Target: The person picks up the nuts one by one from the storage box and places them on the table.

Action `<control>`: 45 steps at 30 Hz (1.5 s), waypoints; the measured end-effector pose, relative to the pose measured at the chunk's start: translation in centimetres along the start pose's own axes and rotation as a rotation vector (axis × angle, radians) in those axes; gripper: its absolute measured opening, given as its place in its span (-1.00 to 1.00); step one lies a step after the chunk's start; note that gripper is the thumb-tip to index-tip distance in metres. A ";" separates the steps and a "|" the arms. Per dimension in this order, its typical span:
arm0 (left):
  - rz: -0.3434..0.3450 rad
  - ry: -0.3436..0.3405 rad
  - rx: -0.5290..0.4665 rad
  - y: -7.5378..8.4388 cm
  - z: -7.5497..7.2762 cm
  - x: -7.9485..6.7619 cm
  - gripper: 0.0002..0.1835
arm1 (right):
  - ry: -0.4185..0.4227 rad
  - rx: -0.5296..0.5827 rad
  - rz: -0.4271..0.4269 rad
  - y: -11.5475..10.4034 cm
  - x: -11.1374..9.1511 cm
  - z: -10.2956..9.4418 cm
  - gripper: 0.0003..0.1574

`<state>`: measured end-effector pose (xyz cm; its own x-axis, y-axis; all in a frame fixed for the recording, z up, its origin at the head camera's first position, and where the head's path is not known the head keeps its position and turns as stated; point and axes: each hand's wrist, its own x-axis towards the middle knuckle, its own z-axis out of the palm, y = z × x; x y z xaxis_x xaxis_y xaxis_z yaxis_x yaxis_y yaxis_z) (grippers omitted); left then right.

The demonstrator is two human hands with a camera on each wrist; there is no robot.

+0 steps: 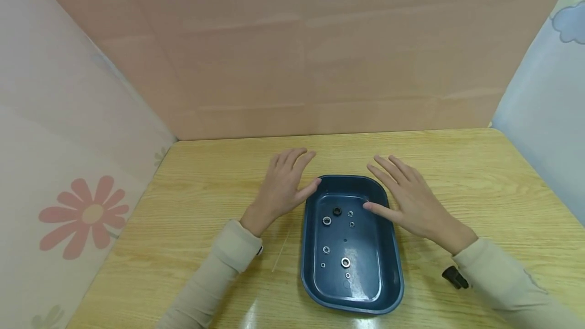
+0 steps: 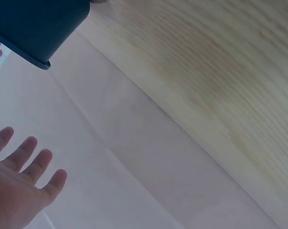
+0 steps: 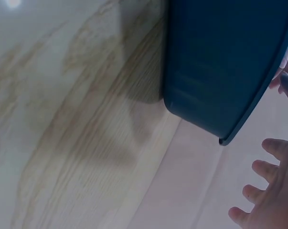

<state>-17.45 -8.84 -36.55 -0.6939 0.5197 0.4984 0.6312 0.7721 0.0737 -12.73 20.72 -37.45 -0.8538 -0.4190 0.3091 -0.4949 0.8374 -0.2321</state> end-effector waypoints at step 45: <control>0.168 -0.115 -0.033 3.0 1.3 -0.2 -0.45 | -0.151 0.155 0.002 -1.9 -1.0 1.4 0.03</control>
<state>-15.91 -6.18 -37.49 -0.6116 0.6801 0.4042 0.7511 0.6597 0.0266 -11.15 19.05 -38.62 -0.8637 -0.4748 0.1691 -0.5019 0.7795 -0.3749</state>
